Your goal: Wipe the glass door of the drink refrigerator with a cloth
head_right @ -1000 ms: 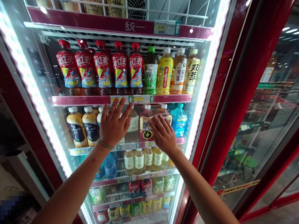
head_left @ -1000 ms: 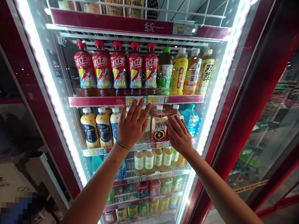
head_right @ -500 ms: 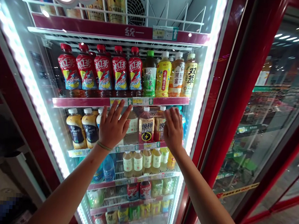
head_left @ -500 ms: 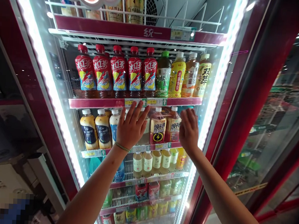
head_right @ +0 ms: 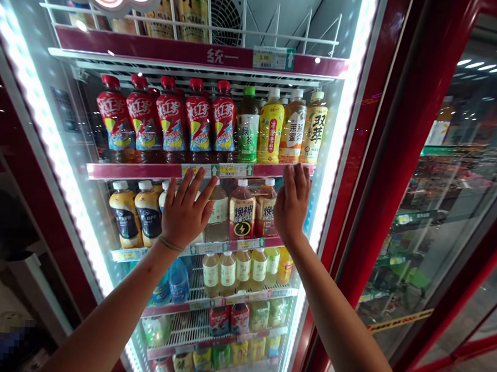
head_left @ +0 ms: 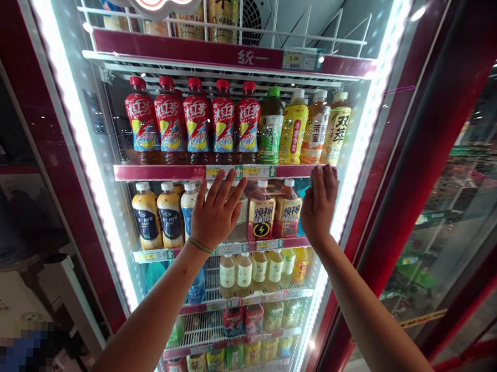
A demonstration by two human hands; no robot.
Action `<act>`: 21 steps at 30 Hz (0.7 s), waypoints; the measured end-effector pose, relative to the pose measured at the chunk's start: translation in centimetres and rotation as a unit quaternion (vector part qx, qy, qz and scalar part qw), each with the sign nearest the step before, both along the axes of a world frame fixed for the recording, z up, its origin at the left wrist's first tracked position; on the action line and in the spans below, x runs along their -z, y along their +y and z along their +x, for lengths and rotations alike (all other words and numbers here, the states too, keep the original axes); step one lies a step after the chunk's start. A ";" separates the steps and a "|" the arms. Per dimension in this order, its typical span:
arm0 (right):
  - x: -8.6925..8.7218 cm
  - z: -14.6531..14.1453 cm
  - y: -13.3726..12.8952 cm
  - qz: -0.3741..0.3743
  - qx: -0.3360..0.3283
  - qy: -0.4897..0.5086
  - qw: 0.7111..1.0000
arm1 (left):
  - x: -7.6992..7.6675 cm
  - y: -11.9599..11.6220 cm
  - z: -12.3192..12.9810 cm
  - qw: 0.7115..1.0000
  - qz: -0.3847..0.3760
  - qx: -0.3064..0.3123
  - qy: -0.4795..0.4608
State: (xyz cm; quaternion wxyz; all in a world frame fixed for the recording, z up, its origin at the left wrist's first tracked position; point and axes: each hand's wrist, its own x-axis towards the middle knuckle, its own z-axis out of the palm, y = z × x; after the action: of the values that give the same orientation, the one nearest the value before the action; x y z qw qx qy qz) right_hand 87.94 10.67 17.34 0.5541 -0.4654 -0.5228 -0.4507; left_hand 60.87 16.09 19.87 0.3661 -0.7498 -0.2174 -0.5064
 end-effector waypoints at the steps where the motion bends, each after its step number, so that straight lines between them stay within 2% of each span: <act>1: -0.5 -0.8 0.2 -0.007 -0.005 -0.009 1.000 | 0.0 0.0 0.0 1.000 0.000 -0.001 -0.001; 4: -0.2 -3.2 0.3 -0.074 -0.023 -0.095 0.992 | 0.0 0.0 0.0 1.000 0.004 -0.003 -0.001; 6: 0.9 -3.0 0.0 -0.093 -0.026 -0.132 0.986 | 0.0 0.0 0.0 1.000 0.009 -0.007 -0.002; 8: 1.8 -0.7 -0.4 -0.065 -0.017 -0.109 0.992 | 0.0 0.0 0.0 1.000 0.017 -0.016 -0.002; 10: 2.2 3.1 -0.7 -0.016 -0.005 -0.042 0.999 | 0.1 0.0 0.0 0.999 0.024 -0.022 -0.001; 13: 2.4 8.7 -0.8 0.035 -0.001 0.050 0.998 | 0.1 0.0 0.1 0.999 0.028 -0.029 -0.003; 15: 2.3 10.6 -0.5 0.055 -0.003 0.101 0.993 | 0.1 0.0 0.2 0.999 0.032 -0.032 -0.006; 16: 2.3 10.7 -0.3 0.063 -0.004 0.123 0.990 | 0.2 0.0 0.2 0.999 0.033 -0.032 -0.008; 18: 1.9 9.2 0.2 0.072 -0.008 0.144 0.987 | 0.2 0.1 0.3 0.999 0.028 -0.024 -0.011; 21: 1.1 3.6 0.9 0.044 -0.001 0.091 0.995 | 0.2 0.1 0.3 1.000 0.016 -0.012 -0.014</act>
State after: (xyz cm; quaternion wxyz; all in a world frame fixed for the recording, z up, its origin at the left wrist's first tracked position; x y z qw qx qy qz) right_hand 91.55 11.58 16.22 0.6199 -0.4785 -0.4505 -0.4287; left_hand 61.16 16.17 19.70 0.3805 -0.7341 -0.2234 -0.5161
